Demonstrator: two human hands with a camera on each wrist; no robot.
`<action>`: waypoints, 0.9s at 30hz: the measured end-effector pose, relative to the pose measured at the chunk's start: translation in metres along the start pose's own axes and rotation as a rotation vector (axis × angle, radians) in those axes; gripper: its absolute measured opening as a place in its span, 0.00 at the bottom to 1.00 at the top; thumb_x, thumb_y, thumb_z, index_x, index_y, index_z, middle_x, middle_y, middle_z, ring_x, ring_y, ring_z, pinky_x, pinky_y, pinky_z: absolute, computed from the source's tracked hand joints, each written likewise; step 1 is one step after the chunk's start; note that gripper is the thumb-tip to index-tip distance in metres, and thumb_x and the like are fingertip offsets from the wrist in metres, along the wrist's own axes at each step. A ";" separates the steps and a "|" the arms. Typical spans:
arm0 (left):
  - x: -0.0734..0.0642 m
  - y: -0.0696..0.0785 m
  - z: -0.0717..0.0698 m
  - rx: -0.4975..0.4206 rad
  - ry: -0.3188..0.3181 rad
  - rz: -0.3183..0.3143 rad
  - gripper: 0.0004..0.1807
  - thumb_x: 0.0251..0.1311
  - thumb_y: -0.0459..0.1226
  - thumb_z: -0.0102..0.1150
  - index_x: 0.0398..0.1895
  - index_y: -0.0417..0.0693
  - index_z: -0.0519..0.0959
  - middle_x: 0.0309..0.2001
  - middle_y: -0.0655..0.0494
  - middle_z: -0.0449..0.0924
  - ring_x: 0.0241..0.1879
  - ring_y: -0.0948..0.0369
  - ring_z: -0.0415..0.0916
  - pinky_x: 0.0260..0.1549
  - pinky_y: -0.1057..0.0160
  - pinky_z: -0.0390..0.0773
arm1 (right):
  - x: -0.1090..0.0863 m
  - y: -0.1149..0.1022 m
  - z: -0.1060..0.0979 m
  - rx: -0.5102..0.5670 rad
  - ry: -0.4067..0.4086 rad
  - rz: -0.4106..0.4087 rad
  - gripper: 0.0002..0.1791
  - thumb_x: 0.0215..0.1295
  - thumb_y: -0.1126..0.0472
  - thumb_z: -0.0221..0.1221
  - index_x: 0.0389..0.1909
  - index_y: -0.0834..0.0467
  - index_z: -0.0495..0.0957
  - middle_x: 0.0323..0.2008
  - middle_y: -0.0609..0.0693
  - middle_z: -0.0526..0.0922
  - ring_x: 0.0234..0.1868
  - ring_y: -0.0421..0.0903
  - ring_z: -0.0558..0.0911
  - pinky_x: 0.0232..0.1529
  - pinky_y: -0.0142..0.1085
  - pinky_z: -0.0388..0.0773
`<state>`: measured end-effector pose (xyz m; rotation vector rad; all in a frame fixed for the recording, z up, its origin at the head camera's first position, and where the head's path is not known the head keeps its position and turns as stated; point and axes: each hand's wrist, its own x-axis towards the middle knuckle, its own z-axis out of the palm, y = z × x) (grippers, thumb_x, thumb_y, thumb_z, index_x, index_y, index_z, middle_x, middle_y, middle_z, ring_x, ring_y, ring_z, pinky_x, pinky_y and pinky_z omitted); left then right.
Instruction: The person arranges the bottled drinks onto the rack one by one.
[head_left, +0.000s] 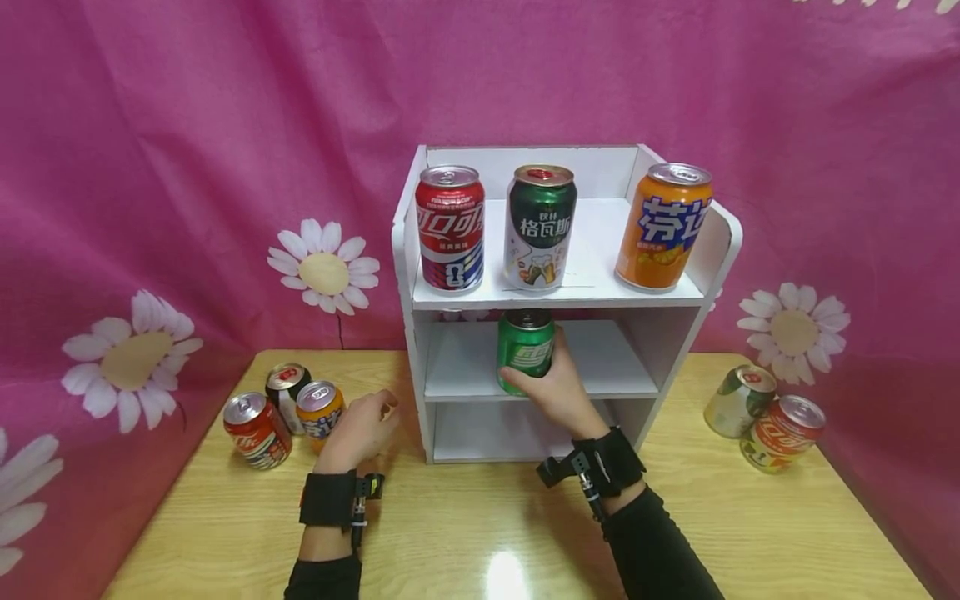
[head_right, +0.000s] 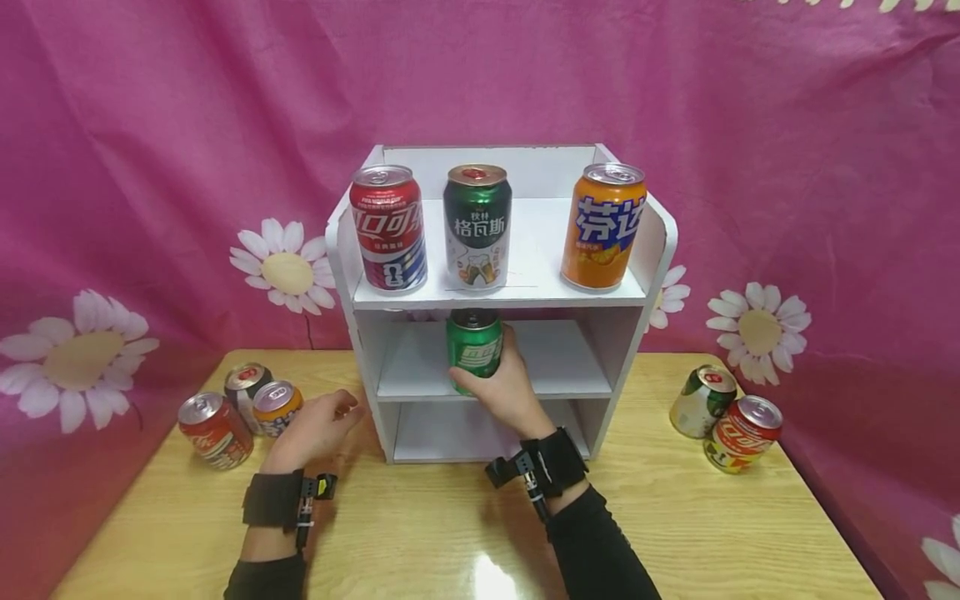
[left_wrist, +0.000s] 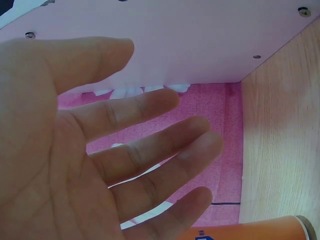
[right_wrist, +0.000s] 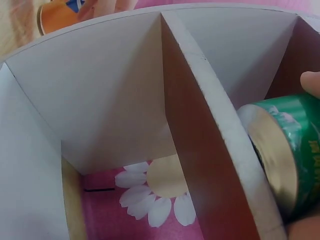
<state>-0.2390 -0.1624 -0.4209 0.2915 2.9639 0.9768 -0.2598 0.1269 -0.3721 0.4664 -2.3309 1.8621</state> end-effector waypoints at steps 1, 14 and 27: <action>0.000 0.000 0.000 0.003 0.002 0.004 0.16 0.65 0.37 0.50 0.52 0.36 0.75 0.46 0.40 0.77 0.46 0.48 0.75 0.45 0.48 0.75 | 0.000 0.000 0.000 0.001 0.002 -0.001 0.41 0.54 0.63 0.68 0.64 0.61 0.53 0.52 0.61 0.69 0.50 0.54 0.72 0.52 0.46 0.70; 0.000 0.003 -0.001 -0.001 0.006 -0.001 0.16 0.66 0.38 0.51 0.51 0.36 0.75 0.46 0.40 0.78 0.46 0.48 0.75 0.45 0.48 0.75 | -0.002 0.000 0.009 -0.096 0.128 -0.028 0.42 0.48 0.61 0.71 0.61 0.62 0.57 0.49 0.60 0.72 0.48 0.55 0.74 0.50 0.47 0.71; 0.001 0.003 0.000 -0.013 -0.009 -0.017 0.17 0.65 0.38 0.50 0.53 0.37 0.74 0.48 0.41 0.78 0.48 0.48 0.75 0.46 0.47 0.74 | -0.004 0.001 0.018 -0.180 0.216 -0.037 0.45 0.48 0.56 0.72 0.61 0.62 0.56 0.47 0.59 0.74 0.45 0.54 0.76 0.47 0.46 0.74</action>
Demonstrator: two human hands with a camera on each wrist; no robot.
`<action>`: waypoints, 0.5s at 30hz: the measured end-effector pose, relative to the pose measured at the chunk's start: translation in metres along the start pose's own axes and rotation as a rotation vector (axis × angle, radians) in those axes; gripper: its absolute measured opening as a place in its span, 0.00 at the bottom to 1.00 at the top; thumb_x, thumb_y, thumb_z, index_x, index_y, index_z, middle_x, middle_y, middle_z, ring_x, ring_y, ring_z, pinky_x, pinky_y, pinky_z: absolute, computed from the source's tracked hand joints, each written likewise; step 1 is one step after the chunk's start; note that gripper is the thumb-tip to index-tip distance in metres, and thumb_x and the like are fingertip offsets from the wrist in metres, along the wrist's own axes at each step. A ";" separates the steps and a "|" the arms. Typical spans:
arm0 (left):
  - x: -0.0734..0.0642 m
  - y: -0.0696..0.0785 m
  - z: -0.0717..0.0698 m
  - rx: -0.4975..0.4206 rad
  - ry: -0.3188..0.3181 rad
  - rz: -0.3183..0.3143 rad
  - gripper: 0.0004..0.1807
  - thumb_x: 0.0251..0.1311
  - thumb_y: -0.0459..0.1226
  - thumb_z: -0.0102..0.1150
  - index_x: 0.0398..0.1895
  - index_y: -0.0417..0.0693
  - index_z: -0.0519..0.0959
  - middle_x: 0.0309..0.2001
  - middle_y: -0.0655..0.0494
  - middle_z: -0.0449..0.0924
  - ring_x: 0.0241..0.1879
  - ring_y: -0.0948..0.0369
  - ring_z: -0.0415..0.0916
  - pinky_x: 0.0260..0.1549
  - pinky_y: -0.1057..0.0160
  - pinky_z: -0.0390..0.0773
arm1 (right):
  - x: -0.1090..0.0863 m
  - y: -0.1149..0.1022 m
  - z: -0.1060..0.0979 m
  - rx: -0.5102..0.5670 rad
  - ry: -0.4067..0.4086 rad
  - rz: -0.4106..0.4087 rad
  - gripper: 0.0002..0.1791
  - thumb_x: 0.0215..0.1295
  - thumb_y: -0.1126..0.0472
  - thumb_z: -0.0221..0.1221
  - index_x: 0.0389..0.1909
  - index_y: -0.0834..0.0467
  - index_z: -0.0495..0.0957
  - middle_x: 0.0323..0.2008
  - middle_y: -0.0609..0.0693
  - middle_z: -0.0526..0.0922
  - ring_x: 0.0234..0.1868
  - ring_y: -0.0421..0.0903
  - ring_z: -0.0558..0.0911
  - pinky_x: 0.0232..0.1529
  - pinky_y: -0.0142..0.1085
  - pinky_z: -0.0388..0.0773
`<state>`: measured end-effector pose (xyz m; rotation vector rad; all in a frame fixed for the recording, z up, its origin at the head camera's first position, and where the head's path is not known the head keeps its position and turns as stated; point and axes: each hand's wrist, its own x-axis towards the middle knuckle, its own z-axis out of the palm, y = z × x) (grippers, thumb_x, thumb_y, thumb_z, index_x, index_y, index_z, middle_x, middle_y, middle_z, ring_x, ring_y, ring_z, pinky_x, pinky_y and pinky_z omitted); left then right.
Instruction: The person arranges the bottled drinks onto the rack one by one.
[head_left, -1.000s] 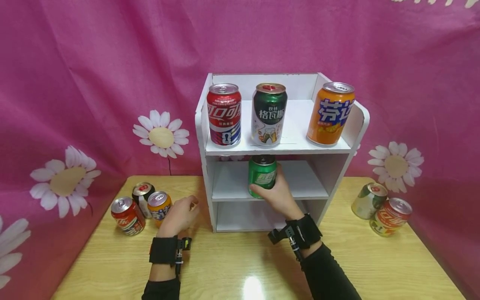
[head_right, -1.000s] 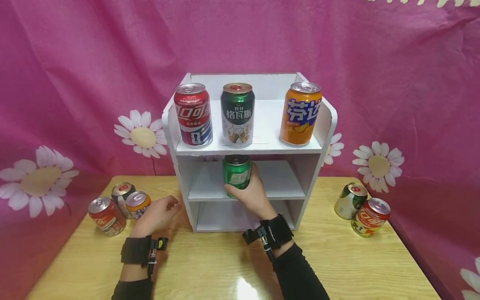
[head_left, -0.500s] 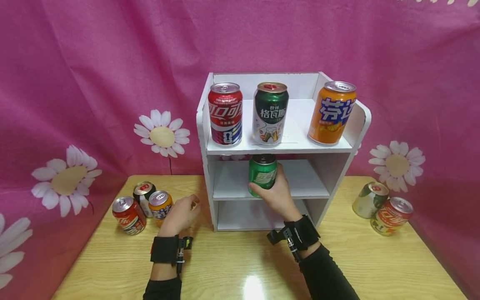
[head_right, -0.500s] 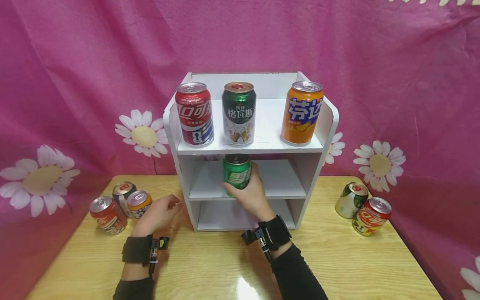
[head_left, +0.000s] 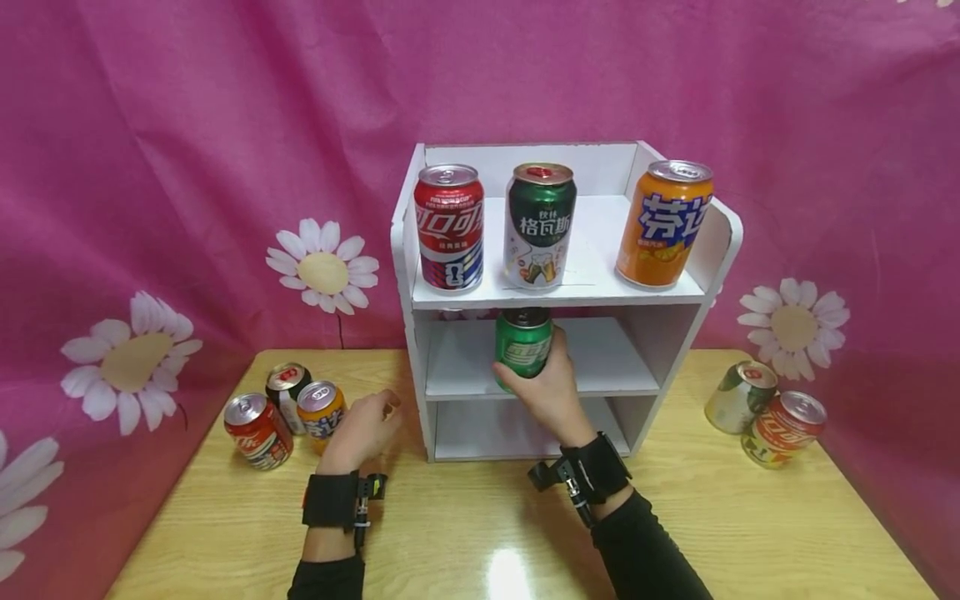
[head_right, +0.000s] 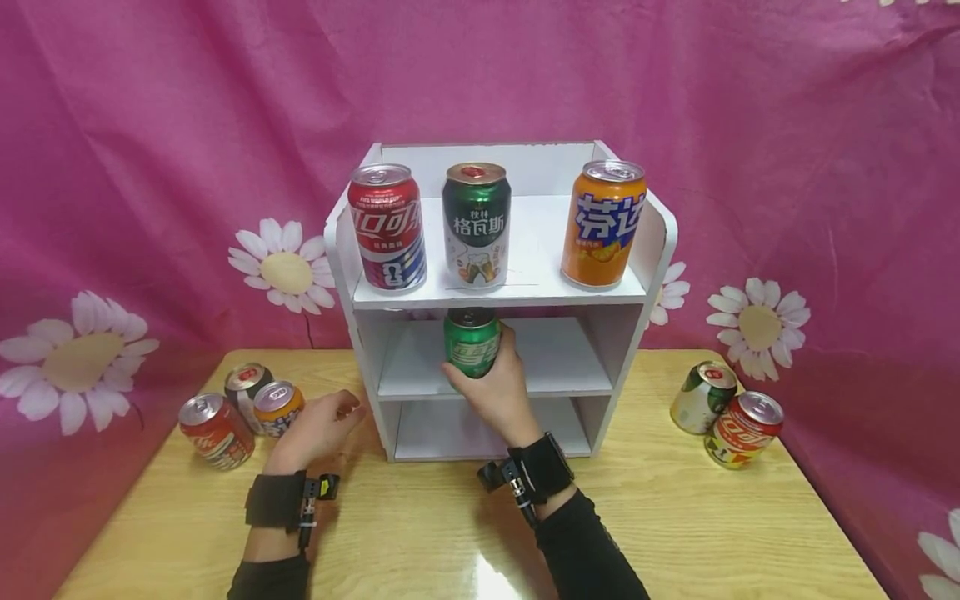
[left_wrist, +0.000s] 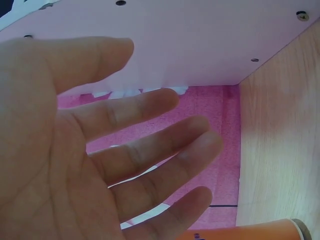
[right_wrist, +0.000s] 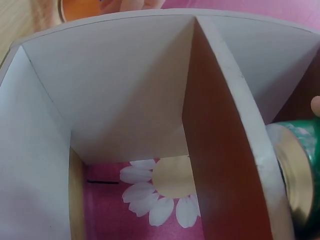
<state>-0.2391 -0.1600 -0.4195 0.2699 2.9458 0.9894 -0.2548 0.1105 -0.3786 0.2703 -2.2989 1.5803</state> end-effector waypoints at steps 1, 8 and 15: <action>0.000 0.000 0.000 0.001 -0.002 0.001 0.17 0.65 0.38 0.50 0.53 0.36 0.74 0.48 0.41 0.78 0.47 0.48 0.75 0.46 0.47 0.74 | -0.001 0.000 0.001 -0.006 0.012 -0.002 0.45 0.47 0.56 0.72 0.61 0.62 0.56 0.46 0.59 0.74 0.45 0.54 0.76 0.46 0.46 0.74; 0.000 -0.002 0.002 0.003 0.001 0.005 0.17 0.65 0.37 0.50 0.52 0.36 0.74 0.48 0.40 0.78 0.48 0.48 0.75 0.46 0.47 0.74 | -0.003 0.000 0.009 -0.032 0.098 -0.058 0.45 0.46 0.55 0.73 0.61 0.63 0.57 0.44 0.59 0.74 0.42 0.53 0.76 0.44 0.46 0.75; 0.001 -0.002 0.002 0.006 -0.002 0.003 0.17 0.65 0.38 0.51 0.53 0.36 0.75 0.48 0.40 0.78 0.48 0.47 0.75 0.46 0.47 0.74 | -0.003 0.002 0.006 0.007 0.044 -0.043 0.52 0.46 0.53 0.73 0.66 0.61 0.51 0.49 0.59 0.72 0.46 0.54 0.75 0.47 0.47 0.73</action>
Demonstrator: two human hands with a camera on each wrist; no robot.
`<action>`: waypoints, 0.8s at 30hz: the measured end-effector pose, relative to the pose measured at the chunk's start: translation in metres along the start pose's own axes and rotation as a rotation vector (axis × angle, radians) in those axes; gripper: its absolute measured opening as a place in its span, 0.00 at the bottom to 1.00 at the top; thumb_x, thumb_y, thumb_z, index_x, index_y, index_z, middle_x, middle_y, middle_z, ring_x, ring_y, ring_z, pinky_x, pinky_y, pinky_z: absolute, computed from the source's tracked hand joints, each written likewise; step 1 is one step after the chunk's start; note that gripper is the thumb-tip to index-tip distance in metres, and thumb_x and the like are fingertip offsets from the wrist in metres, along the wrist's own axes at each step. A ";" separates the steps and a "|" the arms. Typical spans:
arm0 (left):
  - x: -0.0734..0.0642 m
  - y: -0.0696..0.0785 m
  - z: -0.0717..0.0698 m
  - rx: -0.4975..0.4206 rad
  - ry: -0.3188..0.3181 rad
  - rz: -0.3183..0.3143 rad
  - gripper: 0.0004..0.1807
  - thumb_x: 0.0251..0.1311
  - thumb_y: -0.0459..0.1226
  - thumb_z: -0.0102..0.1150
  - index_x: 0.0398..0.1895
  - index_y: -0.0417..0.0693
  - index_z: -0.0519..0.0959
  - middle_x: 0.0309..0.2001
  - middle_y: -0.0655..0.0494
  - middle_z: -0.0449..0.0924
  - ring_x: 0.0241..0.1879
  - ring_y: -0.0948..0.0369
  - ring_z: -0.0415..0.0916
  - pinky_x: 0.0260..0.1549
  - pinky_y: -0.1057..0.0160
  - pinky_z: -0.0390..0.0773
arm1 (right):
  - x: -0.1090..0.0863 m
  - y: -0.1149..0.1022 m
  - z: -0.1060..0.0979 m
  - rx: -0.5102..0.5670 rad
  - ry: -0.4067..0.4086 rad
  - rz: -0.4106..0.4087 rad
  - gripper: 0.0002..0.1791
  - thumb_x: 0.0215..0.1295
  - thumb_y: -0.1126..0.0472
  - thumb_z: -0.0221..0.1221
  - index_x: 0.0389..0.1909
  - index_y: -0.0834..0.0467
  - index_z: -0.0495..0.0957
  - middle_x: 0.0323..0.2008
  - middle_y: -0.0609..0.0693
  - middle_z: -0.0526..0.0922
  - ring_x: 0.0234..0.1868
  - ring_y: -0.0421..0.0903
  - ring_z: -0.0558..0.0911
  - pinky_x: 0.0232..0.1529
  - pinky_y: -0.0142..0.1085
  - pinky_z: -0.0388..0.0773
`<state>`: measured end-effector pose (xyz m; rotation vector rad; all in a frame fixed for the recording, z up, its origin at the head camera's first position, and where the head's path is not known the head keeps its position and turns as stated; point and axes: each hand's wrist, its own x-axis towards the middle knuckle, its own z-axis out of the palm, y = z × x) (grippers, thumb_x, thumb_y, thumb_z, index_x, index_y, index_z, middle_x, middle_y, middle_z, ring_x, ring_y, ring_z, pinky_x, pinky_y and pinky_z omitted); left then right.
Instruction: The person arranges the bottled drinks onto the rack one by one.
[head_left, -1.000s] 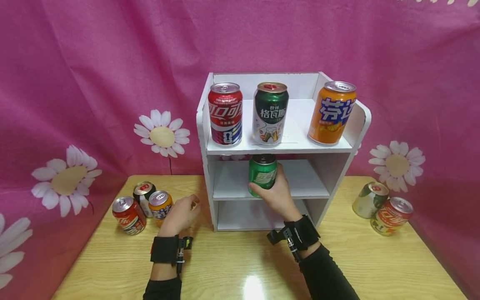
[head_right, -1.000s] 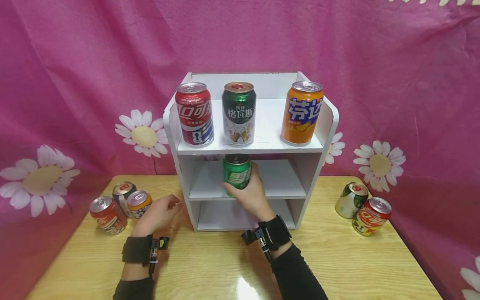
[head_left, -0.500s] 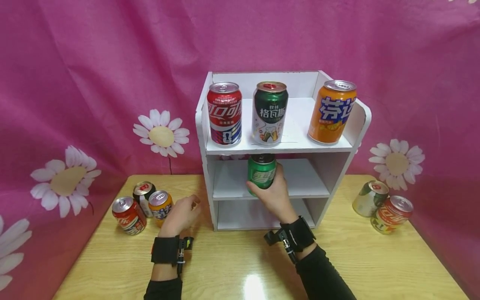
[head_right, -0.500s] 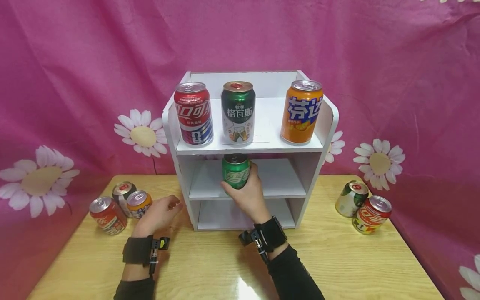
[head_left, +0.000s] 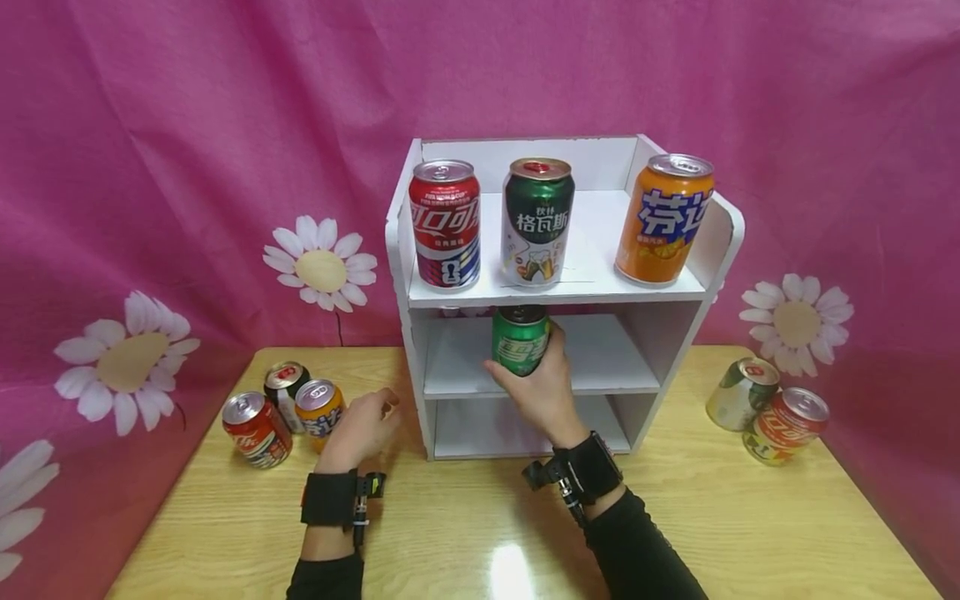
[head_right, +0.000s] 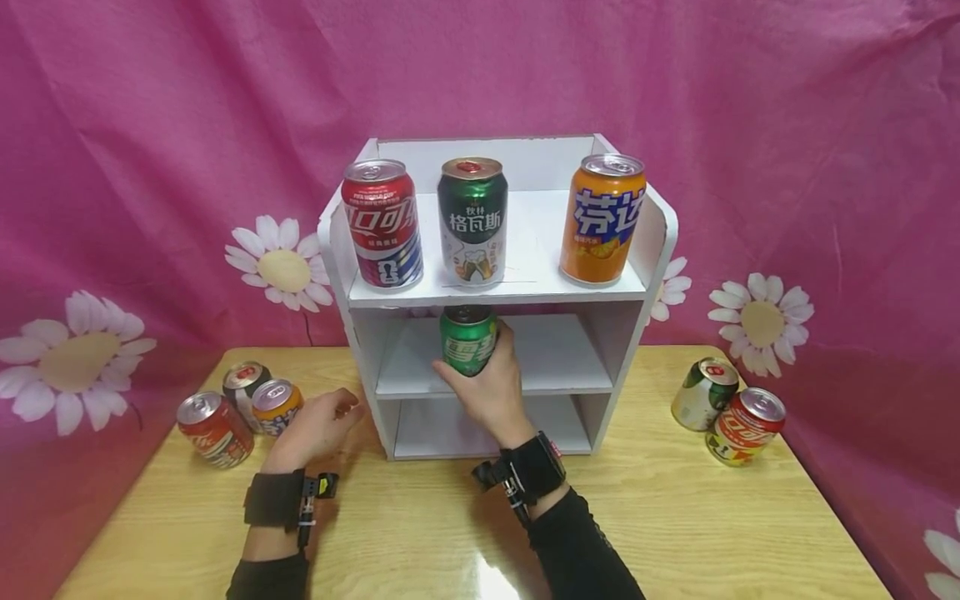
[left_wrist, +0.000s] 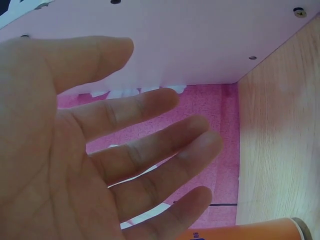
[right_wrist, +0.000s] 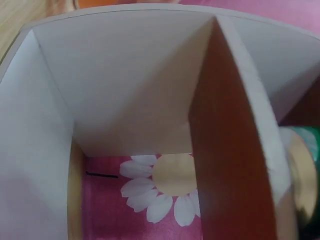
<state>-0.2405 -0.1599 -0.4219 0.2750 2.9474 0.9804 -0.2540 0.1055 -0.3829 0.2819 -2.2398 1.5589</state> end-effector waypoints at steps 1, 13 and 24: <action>0.000 0.000 0.000 -0.002 0.000 -0.002 0.18 0.65 0.38 0.51 0.53 0.36 0.75 0.48 0.40 0.78 0.48 0.47 0.75 0.46 0.47 0.74 | 0.001 0.000 -0.003 0.032 -0.030 0.014 0.53 0.46 0.54 0.73 0.67 0.59 0.49 0.50 0.59 0.71 0.47 0.54 0.74 0.48 0.48 0.72; 0.001 0.000 -0.002 0.005 -0.008 0.002 0.18 0.65 0.38 0.50 0.53 0.35 0.74 0.48 0.39 0.77 0.48 0.47 0.75 0.46 0.47 0.74 | 0.014 -0.002 -0.024 0.070 -0.306 0.087 0.50 0.47 0.61 0.72 0.66 0.59 0.50 0.54 0.61 0.70 0.53 0.55 0.72 0.56 0.48 0.68; 0.001 -0.002 -0.001 0.005 -0.008 -0.001 0.17 0.66 0.38 0.50 0.53 0.36 0.74 0.48 0.41 0.77 0.48 0.48 0.75 0.47 0.47 0.74 | 0.012 -0.002 -0.022 0.037 -0.302 0.088 0.50 0.49 0.61 0.71 0.67 0.59 0.48 0.56 0.62 0.67 0.56 0.56 0.70 0.59 0.50 0.65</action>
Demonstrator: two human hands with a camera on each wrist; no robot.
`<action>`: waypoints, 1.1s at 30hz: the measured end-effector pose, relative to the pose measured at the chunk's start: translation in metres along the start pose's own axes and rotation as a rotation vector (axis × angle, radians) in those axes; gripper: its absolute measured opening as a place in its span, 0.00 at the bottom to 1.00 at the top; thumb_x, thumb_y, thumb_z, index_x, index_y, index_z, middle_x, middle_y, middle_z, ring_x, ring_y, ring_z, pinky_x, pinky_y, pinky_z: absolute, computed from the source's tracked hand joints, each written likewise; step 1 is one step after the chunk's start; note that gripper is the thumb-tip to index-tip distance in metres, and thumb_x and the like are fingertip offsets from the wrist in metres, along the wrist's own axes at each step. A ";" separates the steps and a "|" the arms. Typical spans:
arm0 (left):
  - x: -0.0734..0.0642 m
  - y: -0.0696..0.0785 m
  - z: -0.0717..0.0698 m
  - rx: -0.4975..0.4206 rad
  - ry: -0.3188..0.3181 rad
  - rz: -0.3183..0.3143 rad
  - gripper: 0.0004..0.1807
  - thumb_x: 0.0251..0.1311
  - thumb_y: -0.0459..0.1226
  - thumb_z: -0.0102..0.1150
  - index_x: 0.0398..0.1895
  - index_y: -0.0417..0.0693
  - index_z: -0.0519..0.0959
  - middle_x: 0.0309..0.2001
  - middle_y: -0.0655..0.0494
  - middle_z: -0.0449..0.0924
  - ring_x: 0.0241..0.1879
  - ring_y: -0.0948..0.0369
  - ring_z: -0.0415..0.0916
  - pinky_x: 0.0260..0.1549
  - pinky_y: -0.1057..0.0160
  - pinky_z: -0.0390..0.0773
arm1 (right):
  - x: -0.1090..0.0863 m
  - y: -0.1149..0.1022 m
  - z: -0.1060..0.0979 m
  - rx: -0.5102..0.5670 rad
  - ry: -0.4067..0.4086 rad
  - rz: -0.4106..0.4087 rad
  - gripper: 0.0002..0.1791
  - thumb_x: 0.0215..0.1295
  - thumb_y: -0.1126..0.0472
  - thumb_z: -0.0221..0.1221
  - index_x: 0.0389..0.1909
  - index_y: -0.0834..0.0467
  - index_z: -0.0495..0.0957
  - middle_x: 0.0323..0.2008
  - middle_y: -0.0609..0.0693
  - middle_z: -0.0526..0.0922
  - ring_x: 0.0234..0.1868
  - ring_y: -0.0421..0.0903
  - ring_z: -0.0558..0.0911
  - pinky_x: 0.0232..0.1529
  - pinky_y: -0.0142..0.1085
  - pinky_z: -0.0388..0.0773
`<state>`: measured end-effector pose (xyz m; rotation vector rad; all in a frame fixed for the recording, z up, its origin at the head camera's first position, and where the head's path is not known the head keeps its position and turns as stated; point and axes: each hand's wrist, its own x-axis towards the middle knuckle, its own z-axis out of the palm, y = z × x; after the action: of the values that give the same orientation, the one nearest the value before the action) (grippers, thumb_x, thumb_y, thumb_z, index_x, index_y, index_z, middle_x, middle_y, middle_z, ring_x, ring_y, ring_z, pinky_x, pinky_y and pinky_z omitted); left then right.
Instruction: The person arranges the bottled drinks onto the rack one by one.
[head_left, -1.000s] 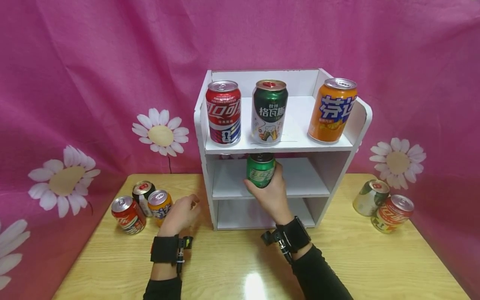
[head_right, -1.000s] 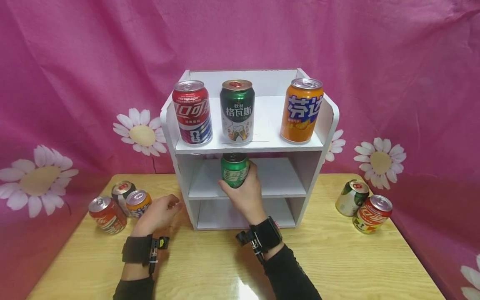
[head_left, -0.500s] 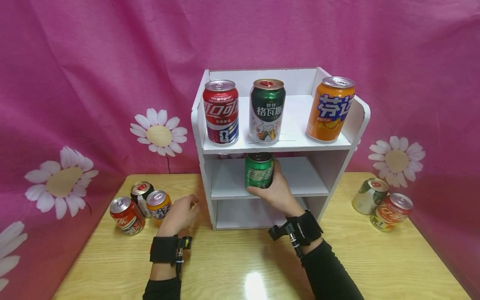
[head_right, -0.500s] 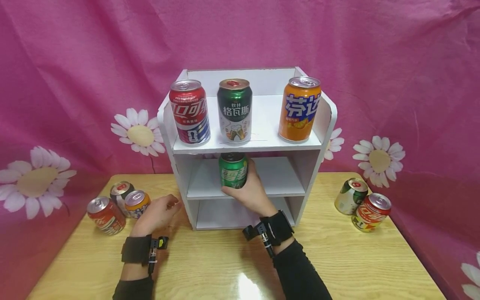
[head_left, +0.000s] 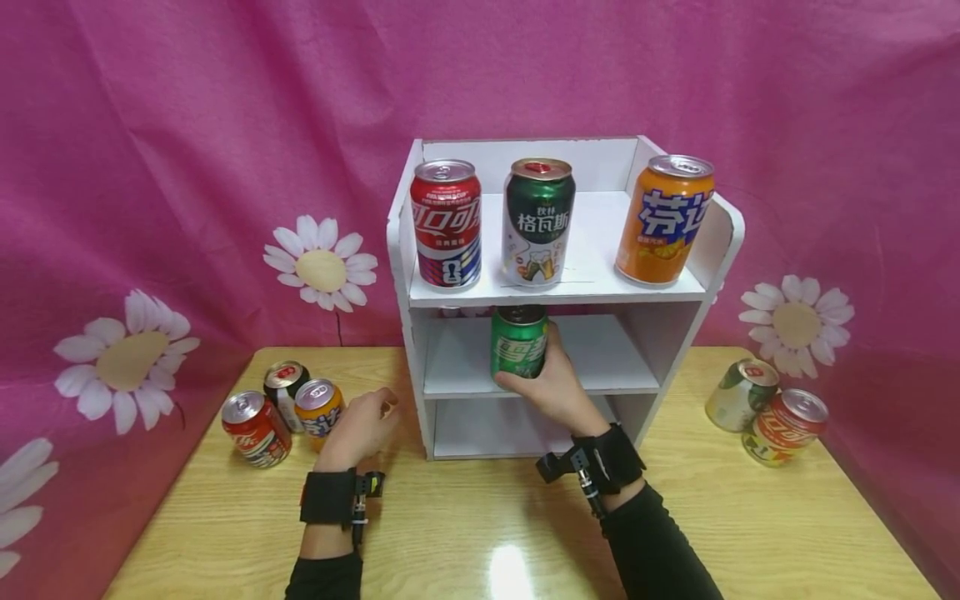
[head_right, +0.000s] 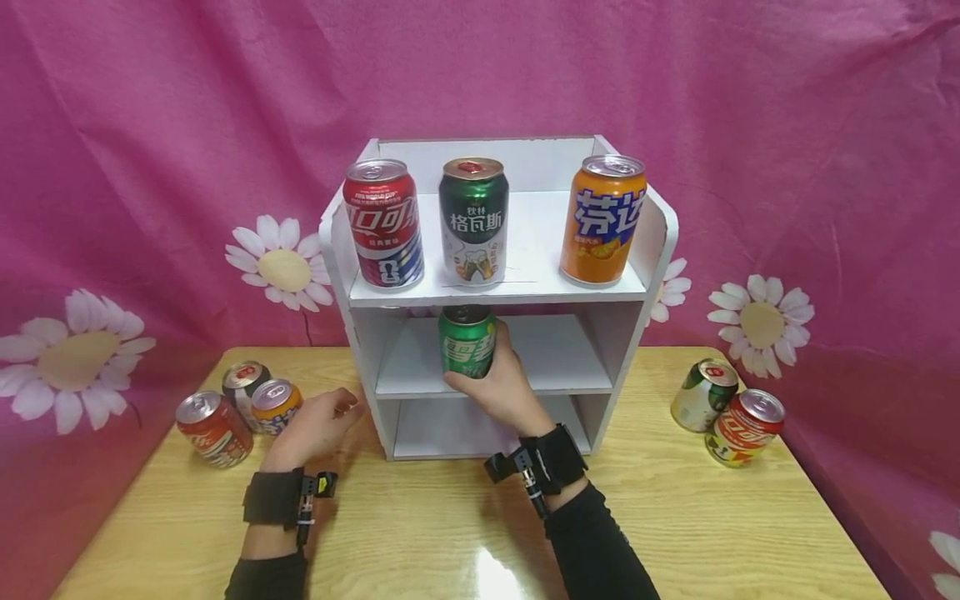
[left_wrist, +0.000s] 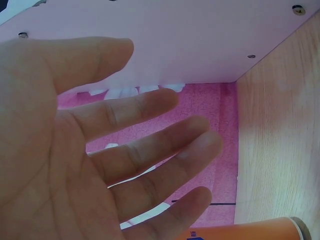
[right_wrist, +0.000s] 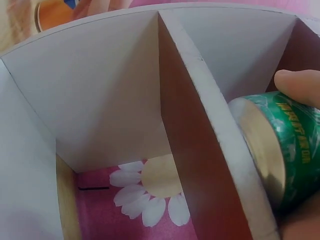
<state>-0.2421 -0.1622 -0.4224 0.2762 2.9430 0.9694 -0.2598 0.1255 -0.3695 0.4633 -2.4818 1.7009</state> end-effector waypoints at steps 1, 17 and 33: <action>0.000 0.000 0.000 -0.001 0.000 0.000 0.17 0.66 0.38 0.50 0.53 0.36 0.74 0.48 0.41 0.77 0.48 0.48 0.75 0.47 0.47 0.74 | 0.000 0.000 0.000 0.000 0.002 -0.001 0.50 0.49 0.61 0.71 0.67 0.59 0.48 0.57 0.62 0.67 0.56 0.56 0.70 0.59 0.50 0.65; -0.002 0.000 0.000 -0.004 -0.002 -0.004 0.17 0.66 0.38 0.50 0.53 0.37 0.74 0.49 0.40 0.77 0.47 0.48 0.75 0.46 0.47 0.75 | -0.004 0.002 0.015 -0.083 0.131 -0.064 0.49 0.47 0.59 0.72 0.65 0.61 0.51 0.52 0.59 0.70 0.51 0.55 0.73 0.54 0.48 0.70; -0.001 -0.001 0.000 -0.007 0.010 0.007 0.18 0.66 0.39 0.50 0.53 0.37 0.74 0.48 0.41 0.78 0.47 0.48 0.75 0.46 0.48 0.75 | -0.003 0.000 0.027 -0.159 0.251 -0.077 0.52 0.43 0.55 0.74 0.64 0.63 0.51 0.48 0.60 0.73 0.47 0.55 0.76 0.49 0.48 0.73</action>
<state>-0.2413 -0.1630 -0.4230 0.2826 2.9484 0.9848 -0.2544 0.1014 -0.3798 0.3040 -2.3603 1.4226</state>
